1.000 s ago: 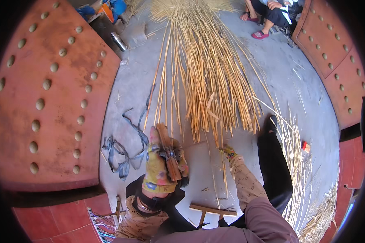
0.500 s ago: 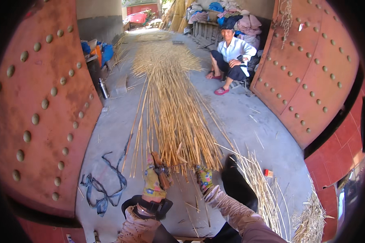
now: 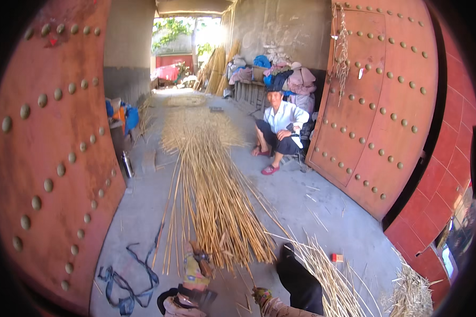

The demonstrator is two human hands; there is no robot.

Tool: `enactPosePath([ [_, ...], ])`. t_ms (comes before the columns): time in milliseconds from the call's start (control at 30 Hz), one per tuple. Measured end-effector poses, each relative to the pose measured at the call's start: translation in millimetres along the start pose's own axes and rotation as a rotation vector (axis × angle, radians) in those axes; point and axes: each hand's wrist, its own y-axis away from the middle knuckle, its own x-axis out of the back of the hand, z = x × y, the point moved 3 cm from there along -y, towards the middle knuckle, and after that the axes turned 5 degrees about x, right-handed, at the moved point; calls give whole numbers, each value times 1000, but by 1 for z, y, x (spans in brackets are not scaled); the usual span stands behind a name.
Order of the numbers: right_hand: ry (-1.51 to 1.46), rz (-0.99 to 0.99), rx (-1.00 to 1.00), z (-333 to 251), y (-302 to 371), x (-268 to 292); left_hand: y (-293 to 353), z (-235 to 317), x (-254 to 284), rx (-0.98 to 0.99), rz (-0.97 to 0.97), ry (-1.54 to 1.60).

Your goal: The recorder uses a hand tool to split or process long stalks of bamboo or reed.

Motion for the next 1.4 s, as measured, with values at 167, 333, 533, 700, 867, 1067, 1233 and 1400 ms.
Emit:
enactPosePath([
  [167,-20,-94,-29,-7,-1,-22,18,2,-5,-54,-10,-29],
  [333,-68,-118,-49,-21,-26,-37,0,-7,-7,122,-79,-13],
  [533,-100,-211,-49,-49,-44,-60,12,-6,-6,181,-15,-26],
  [700,-177,-307,-9,-113,-63,-73,11,-43,7,270,41,-105],
  [867,-343,-774,13,-153,-106,-114,59,-79,27,355,50,-130],
  [1067,-119,-543,163,-171,-62,-149,104,-100,36,447,114,-110],
  [1233,-185,-441,214,-176,-63,-154,116,-130,43,473,6,218],
  [1400,-217,-354,162,-162,-59,-154,115,-129,46,399,-94,252],
])
